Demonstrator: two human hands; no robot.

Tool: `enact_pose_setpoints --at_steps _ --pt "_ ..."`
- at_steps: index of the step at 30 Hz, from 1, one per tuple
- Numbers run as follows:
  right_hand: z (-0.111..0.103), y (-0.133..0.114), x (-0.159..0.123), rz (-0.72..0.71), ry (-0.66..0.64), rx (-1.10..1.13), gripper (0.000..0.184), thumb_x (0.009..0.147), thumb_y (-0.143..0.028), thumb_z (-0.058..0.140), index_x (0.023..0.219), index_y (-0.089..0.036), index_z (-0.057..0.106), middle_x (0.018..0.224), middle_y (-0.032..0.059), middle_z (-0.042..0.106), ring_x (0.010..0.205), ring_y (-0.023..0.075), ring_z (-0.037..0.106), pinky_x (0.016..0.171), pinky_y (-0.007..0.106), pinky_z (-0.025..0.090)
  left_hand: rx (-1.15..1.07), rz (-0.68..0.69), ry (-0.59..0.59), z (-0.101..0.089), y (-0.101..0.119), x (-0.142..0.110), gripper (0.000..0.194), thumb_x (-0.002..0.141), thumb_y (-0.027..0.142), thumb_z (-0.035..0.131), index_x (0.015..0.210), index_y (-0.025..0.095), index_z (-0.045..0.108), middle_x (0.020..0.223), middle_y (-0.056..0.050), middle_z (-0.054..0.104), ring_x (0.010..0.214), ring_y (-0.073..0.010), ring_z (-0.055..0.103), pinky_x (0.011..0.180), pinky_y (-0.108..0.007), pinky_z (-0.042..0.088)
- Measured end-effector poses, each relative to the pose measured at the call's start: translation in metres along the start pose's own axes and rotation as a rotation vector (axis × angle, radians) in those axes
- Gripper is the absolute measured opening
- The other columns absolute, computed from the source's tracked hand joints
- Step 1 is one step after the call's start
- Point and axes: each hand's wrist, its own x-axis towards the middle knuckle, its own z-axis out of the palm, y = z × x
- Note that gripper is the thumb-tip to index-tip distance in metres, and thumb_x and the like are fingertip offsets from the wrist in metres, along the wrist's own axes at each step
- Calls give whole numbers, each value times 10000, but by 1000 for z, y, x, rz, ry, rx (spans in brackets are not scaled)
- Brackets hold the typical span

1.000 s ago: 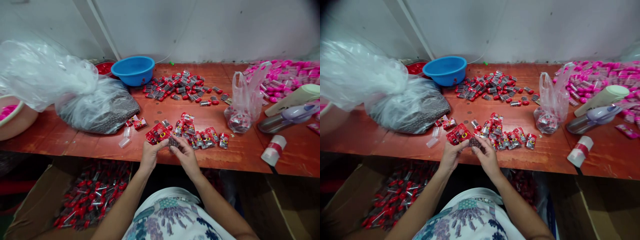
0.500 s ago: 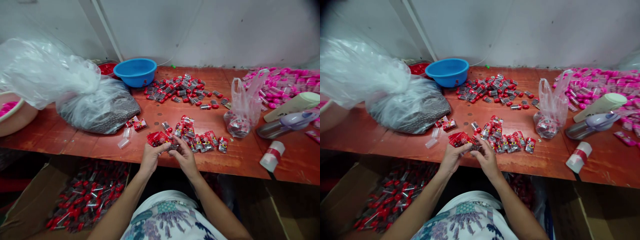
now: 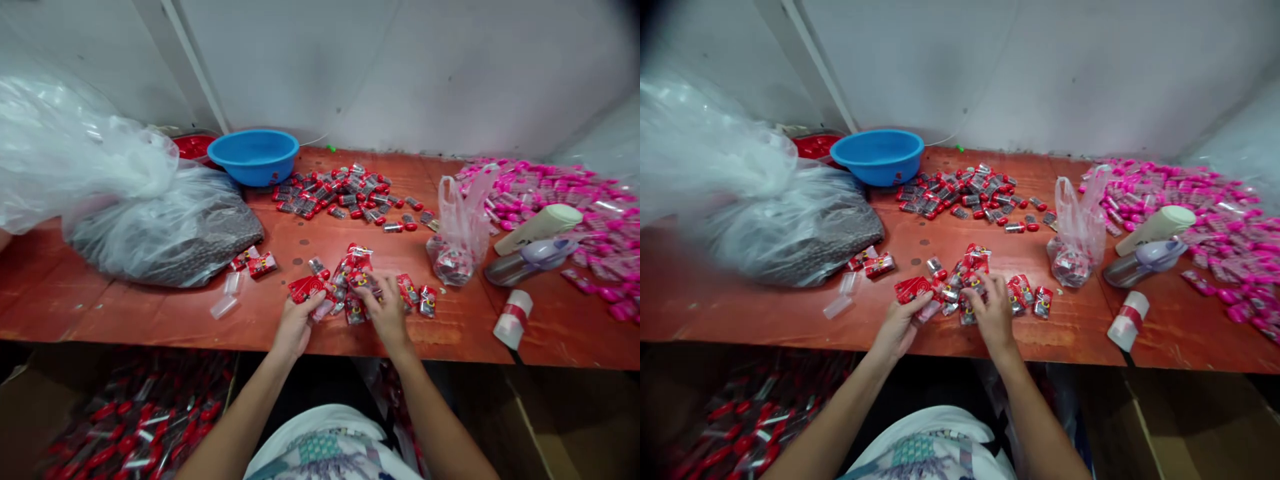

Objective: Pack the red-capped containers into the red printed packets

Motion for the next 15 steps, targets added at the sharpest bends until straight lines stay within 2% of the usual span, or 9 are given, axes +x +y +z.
enact_pose_setpoints --at_steps 3,5,7,9,11,12,13,15 --pt "14 -14 2 -47 -207 119 298 823 -292 625 1121 -279 625 976 22 660 874 186 616 791 311 493 -6 37 13 7 -1 6 268 568 106 799 818 101 703 807 -70 735 712 -168 686 703 -263 557" --pt "25 -23 5 -105 -283 134 295 869 -243 558 1157 -277 606 1014 21 682 921 179 631 820 301 489 -22 44 16 9 0 13 263 549 81 797 795 107 705 764 -54 733 663 -158 683 655 -242 557" --pt "32 -27 14 -201 -340 67 320 898 -205 498 1196 -276 587 1068 28 684 975 176 630 853 297 474 -46 22 37 10 1 21 256 542 45 784 774 113 704 733 -41 728 628 -154 679 608 -228 558" --pt "31 -24 33 -266 -423 -53 327 910 -212 480 1213 -287 578 1039 21 701 914 166 650 803 272 480 -67 -23 68 8 4 30 235 566 8 755 769 112 699 724 -43 726 611 -154 677 578 -223 561" --pt "21 -15 65 -192 -467 -255 279 918 -280 484 1166 -303 609 935 0 723 784 152 664 709 240 480 -85 -63 90 6 7 37 174 620 -8 716 751 104 687 698 -52 715 594 -155 672 581 -240 574" --pt "12 -8 85 -104 -435 -384 247 917 -326 490 1108 -296 642 883 -3 727 747 150 661 684 231 472 -95 -73 99 5 9 39 138 647 -7 699 730 102 678 673 -51 705 577 -149 664 586 -248 580" --pt "3 0 107 47 -361 -548 244 919 -375 477 1050 -298 668 843 -4 727 738 154 660 680 233 468 -106 -78 109 4 10 41 108 672 -2 684 703 100 667 644 -47 691 556 -141 654 585 -249 583" --pt "-16 21 149 167 -264 -655 358 950 -394 387 1136 -213 634 886 85 721 795 207 660 706 290 463 -137 -74 135 3 13 43 106 702 -2 661 671 99 651 616 -38 672 539 -126 641 581 -240 582"
